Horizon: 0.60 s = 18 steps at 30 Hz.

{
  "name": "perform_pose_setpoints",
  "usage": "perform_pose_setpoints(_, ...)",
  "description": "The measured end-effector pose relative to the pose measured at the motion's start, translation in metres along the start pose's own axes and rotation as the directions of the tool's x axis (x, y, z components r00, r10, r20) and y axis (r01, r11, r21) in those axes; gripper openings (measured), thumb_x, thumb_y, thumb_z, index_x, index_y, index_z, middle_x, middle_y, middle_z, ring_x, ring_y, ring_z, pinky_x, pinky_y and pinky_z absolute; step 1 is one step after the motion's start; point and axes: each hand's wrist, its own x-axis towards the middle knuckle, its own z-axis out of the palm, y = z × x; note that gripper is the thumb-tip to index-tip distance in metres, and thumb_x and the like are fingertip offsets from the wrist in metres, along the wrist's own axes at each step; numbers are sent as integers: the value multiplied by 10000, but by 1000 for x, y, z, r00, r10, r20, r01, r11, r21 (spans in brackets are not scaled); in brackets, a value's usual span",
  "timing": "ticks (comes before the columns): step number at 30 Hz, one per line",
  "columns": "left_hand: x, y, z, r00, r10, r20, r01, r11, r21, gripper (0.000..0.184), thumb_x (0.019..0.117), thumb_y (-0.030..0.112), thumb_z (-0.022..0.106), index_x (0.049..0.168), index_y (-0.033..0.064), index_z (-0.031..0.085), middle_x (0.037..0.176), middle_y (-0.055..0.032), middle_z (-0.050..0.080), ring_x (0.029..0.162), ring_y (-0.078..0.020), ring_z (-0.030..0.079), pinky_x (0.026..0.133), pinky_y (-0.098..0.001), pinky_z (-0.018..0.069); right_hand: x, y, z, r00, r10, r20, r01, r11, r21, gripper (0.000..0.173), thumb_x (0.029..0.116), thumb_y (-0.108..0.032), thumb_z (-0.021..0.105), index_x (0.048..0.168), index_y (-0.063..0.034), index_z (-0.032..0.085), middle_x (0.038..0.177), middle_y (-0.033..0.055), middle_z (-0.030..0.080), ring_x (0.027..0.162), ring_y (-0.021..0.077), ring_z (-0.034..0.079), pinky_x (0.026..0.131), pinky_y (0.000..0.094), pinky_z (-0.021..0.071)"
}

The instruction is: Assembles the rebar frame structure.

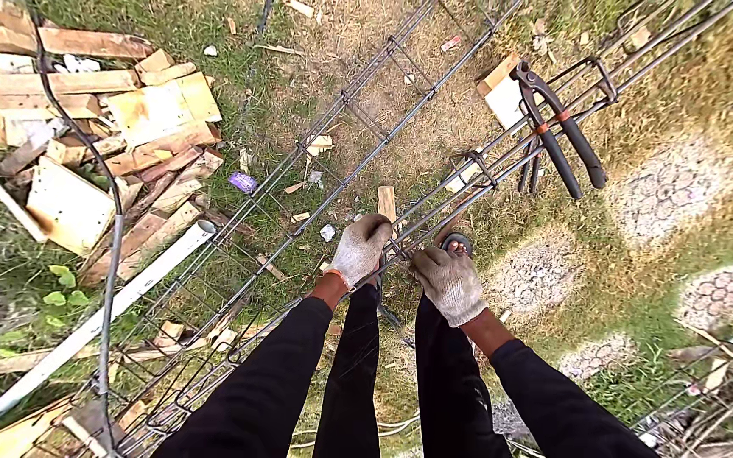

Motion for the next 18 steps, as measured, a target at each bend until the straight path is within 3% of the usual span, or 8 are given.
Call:
perform_pose_setpoints(3, 2, 1, -1, 1000, -7, -5, 7, 1000, -4, 248, 1049, 276, 540, 1141, 126, 715, 944, -9, 720, 849, -100, 679, 781, -352, 572, 3, 1, 1, 999, -43, -27, 42, 999, -31, 153, 953, -208, 672, 1059, -130, 751, 1006, 116, 737, 846, 330, 716, 691, 515, 586)
perform_pose_setpoints(6, 3, 1, 0, 1000, -3, -4, 3, 1000, 5, 241, 1043, 276, 544, 1117, 133, 723, 923, -7, 718, 834, -99, 679, 769, -356, 574, 0, -4, 6, 999, 26, -20, -26, 1000, -13, 192, 984, -243, 642, 1078, -121, 757, 1049, 101, 748, 899, 315, 723, 768, 512, 595)
perform_pose_setpoints(11, 7, 0, -3, 999, -22, 36, 21, 1000, 23, 266, 1049, 307, 537, 1137, 130, 714, 952, -19, 719, 866, -125, 688, 805, -404, 584, -3, -15, 20, 980, 177, -88, -166, 979, 118, 258, 1003, -256, 563, 1061, -112, 769, 1052, 80, 757, 959, 287, 729, 832, 520, 592)
perform_pose_setpoints(14, 2, 5, -5, 997, -57, 60, 54, 997, 57, 281, 1064, 327, 517, 1170, 143, 699, 951, -44, 711, 816, -159, 678, 745, -435, 571, -1, -22, 25, 953, 274, -127, -231, 932, 281, 269, 999, -233, 566, 1054, -75, 776, 1053, 93, 765, 999, 278, 734, 889, 513, 591)
perform_pose_setpoints(16, 5, -2, -4, 996, -64, 68, 59, 996, 73, 295, 1068, 361, 501, 1168, 165, 698, 932, -34, 709, 773, -157, 675, 702, -428, 579, 0, -24, 26, 936, 341, -82, -283, 873, 396, 301, 1009, -242, 546, 1085, -55, 771, 1060, 100, 763, 1039, 263, 725, 950, 487, 582)
perform_pose_setpoints(18, 9, -3, -5, 994, -70, 85, 64, 995, 73, 290, 1071, 350, 505, 1160, 152, 698, 949, -36, 708, 811, -162, 677, 742, -432, 578, 3, -24, 22, 939, 343, -35, -300, 864, 405, 339, 1018, -259, 514, 1106, -51, 766, 1063, 110, 760, 1039, 264, 725, 956, 473, 579)
